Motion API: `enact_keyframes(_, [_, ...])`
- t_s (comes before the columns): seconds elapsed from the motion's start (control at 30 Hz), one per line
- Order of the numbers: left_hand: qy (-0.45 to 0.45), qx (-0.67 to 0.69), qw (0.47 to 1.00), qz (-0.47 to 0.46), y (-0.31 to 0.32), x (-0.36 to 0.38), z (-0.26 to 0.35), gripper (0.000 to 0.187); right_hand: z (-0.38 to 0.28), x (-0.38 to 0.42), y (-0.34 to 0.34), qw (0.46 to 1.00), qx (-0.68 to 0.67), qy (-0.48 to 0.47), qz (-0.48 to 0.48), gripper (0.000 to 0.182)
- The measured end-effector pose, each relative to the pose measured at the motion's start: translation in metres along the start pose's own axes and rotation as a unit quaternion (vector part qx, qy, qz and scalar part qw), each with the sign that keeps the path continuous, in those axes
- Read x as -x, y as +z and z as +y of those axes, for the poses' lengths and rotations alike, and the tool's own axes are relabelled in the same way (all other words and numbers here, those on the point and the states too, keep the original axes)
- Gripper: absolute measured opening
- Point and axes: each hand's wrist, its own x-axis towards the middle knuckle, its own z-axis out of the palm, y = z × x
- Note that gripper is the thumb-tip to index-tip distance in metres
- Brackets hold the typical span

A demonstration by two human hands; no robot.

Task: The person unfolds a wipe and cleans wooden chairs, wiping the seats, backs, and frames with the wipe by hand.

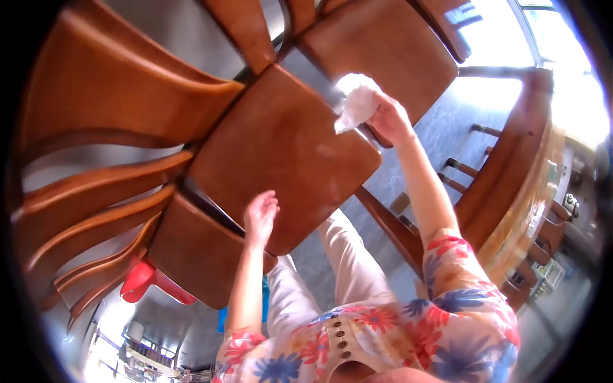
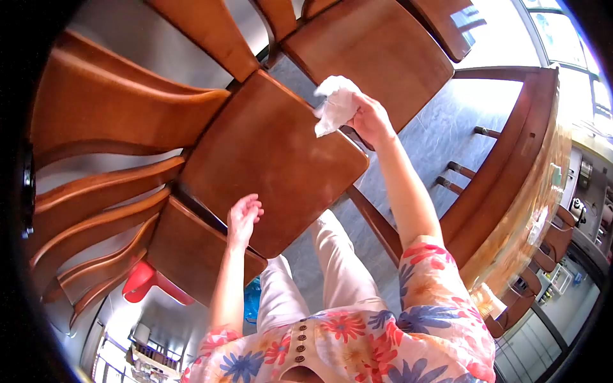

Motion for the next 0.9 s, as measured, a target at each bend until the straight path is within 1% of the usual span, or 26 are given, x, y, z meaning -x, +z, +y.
enact_keyframes(0.03, [0.021,-0.006,1.000,-0.002,0.004,-0.013,0.010,0.026,-0.013,-0.004,0.004,0.999,-0.020,0.014,-0.037,0.037])
enact_keyframes(0.1, [0.036,-0.025,0.999,-0.008,0.009,-0.034,0.030,0.026,-0.033,-0.022,0.021,0.998,0.005,-0.005,-0.062,0.037])
enact_keyframes(0.13, [0.048,-0.018,0.999,0.013,0.014,-0.043,0.042,0.024,-0.046,-0.030,0.030,0.996,0.023,-0.008,-0.086,0.036])
enact_keyframes(0.17, [0.067,-0.046,0.997,0.019,0.017,-0.054,0.048,0.023,-0.055,-0.044,0.032,0.992,0.038,-0.019,-0.119,0.037])
enact_keyframes(0.23, [0.105,-0.100,0.989,0.032,0.022,-0.073,0.058,0.022,-0.076,-0.072,0.023,0.991,0.130,0.004,-0.034,0.040])
enact_keyframes(0.27, [0.113,-0.114,0.986,0.041,0.025,-0.081,0.062,0.021,-0.079,-0.089,0.014,0.928,0.353,-0.055,0.108,0.042])
enact_keyframes(0.3, [0.135,-0.147,0.978,0.053,0.028,-0.087,0.069,0.021,-0.079,-0.098,0.013,0.793,0.549,-0.110,0.240,0.044])
enact_keyframes(0.33, [0.157,-0.180,0.969,0.066,0.032,-0.092,0.076,0.021,-0.081,-0.097,0.008,0.657,0.687,-0.146,0.273,0.051])
enact_keyframes(0.37, [0.179,-0.214,0.957,0.082,0.035,-0.097,0.083,0.022,-0.076,-0.096,0.004,0.628,0.716,-0.188,0.240,0.050])
enact_keyframes(0.4, [0.235,-0.255,0.932,0.104,0.037,-0.105,0.082,0.023,-0.068,-0.095,0.005,0.599,0.739,-0.232,0.204,0.048])
enact_keyframes(0.43, [0.266,-0.288,0.913,0.114,0.039,-0.110,0.087,0.023,-0.056,-0.096,0.008,0.568,0.758,-0.274,0.168,0.047])
enact_keyframes(0.47, [0.296,-0.325,0.888,0.133,0.043,-0.114,0.089,0.024,-0.042,-0.097,0.011,0.517,0.800,-0.279,0.123,0.046])
enact_keyframes(0.5, [0.325,-0.360,0.861,0.152,0.046,-0.121,0.089,0.025,-0.032,-0.103,0.020,0.473,0.834,-0.274,0.079,0.048])
enact_keyframes(0.53, [0.317,-0.377,0.859,0.141,0.048,-0.127,0.089,0.028,-0.023,-0.115,0.023,0.457,0.844,-0.266,0.083,0.050])
enact_keyframes(0.57, [0.329,-0.408,0.839,0.142,0.049,-0.137,0.090,0.028,-0.015,-0.127,0.026,0.441,0.855,-0.257,0.089,0.052])
enact_keyframes(0.6, [0.361,-0.427,0.815,0.150,0.052,-0.147,0.096,0.029,-0.013,-0.138,0.028,0.469,0.849,-0.228,0.086,0.055])
enact_keyframes(0.63, [0.391,-0.445,0.790,0.157,0.056,-0.158,0.103,0.029,-0.009,-0.147,0.034,0.478,0.853,-0.199,0.070,0.059])
enact_keyframes(0.7, [0.432,-0.462,0.759,0.153,0.065,-0.184,0.118,0.026,0.008,-0.153,0.041,0.432,0.876,-0.210,0.049,0.062])
enact_keyframes(0.73, [0.452,-0.473,0.743,0.143,0.070,-0.198,0.124,0.028,0.010,-0.154,0.040,0.426,0.873,-0.232,0.051,0.064])
enact_keyframes(0.77, [0.464,-0.484,0.728,0.142,0.074,-0.212,0.128,0.029,0.008,-0.157,0.036,0.430,0.871,-0.234,0.037,0.063])
enact_keyframes(0.83, [0.474,-0.495,0.716,0.133,0.080,-0.239,0.129,0.030,-0.002,-0.162,0.031,0.438,0.866,-0.240,0.009,0.063])
enact_keyframes(0.87, [0.466,-0.501,0.717,0.135,0.085,-0.251,0.131,0.032,-0.009,-0.171,0.025,0.443,0.856,-0.267,0.017,0.063])
enact_keyframes(0.9, [0.459,-0.503,0.717,0.148,0.089,-0.257,0.133,0.031,-0.017,-0.181,0.023,0.431,0.862,-0.263,0.041,0.063])
